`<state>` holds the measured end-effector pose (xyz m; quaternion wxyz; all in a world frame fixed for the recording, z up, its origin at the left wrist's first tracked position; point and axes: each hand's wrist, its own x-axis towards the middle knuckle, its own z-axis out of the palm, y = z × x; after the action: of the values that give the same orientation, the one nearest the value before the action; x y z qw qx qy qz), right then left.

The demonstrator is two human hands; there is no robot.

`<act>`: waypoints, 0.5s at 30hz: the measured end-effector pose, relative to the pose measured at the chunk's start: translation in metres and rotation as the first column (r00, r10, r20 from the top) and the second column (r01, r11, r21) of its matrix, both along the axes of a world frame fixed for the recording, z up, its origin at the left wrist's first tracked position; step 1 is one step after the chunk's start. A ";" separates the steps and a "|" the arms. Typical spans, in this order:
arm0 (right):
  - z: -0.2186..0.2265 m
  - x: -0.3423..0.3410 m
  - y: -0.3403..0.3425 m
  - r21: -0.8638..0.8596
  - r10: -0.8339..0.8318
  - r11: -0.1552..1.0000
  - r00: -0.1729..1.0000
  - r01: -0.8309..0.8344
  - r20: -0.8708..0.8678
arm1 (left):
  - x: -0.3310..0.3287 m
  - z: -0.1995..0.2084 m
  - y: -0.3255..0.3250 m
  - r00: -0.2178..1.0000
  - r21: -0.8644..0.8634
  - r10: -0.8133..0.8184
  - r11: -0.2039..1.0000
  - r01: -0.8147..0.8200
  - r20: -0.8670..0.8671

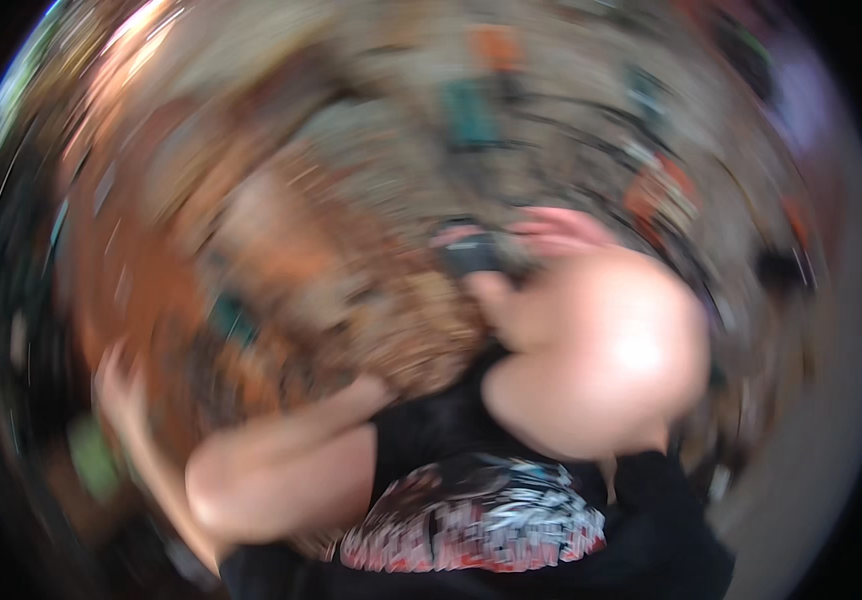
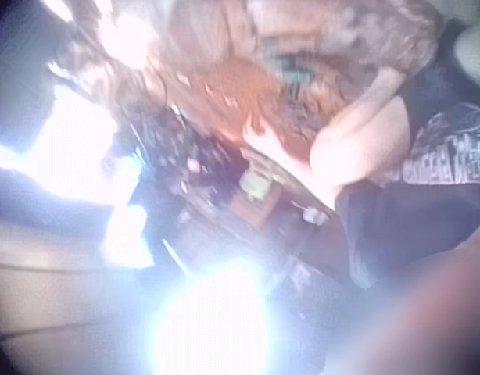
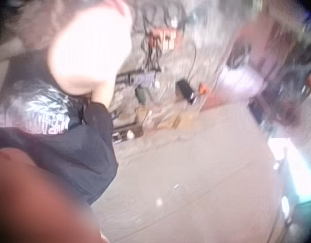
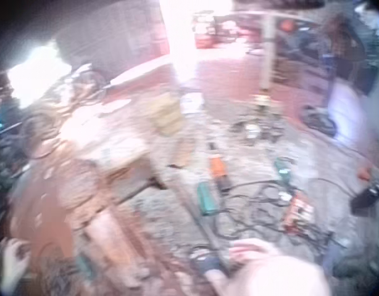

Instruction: The person is carving a wooden sculpture using a rotary tool. They are seated on the floor, holding the tool with both hands and carefully shaping the wood. The person switches to a different rotary tool towards the end of the clip.

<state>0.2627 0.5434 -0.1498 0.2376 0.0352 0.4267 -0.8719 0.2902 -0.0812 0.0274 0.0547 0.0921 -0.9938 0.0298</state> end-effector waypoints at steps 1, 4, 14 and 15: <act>0.010 -0.001 0.005 0.096 -0.046 0.994 0.999 0.047 -0.006 | -0.010 -0.033 0.017 0.995 0.054 0.079 0.996 -0.076 -0.065; 0.018 -0.029 -0.011 0.216 0.040 0.976 0.999 -0.031 -0.036 | 0.058 -0.070 -0.053 0.986 0.073 0.148 0.985 -0.154 0.082; 0.217 -0.216 -0.097 0.921 0.615 0.390 0.741 0.011 -0.270 | 0.194 -0.312 0.030 0.652 0.890 0.753 0.235 -0.391 0.087; 0.214 -0.218 -0.111 0.947 0.695 0.321 0.679 0.000 -0.236 | 0.164 -0.295 0.028 0.657 0.905 0.753 0.255 -0.340 0.034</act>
<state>0.0448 0.4324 0.0638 0.2225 -0.2308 0.8687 -0.3775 0.4540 -0.0529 -0.2680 0.1932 0.4589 -0.7298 -0.4685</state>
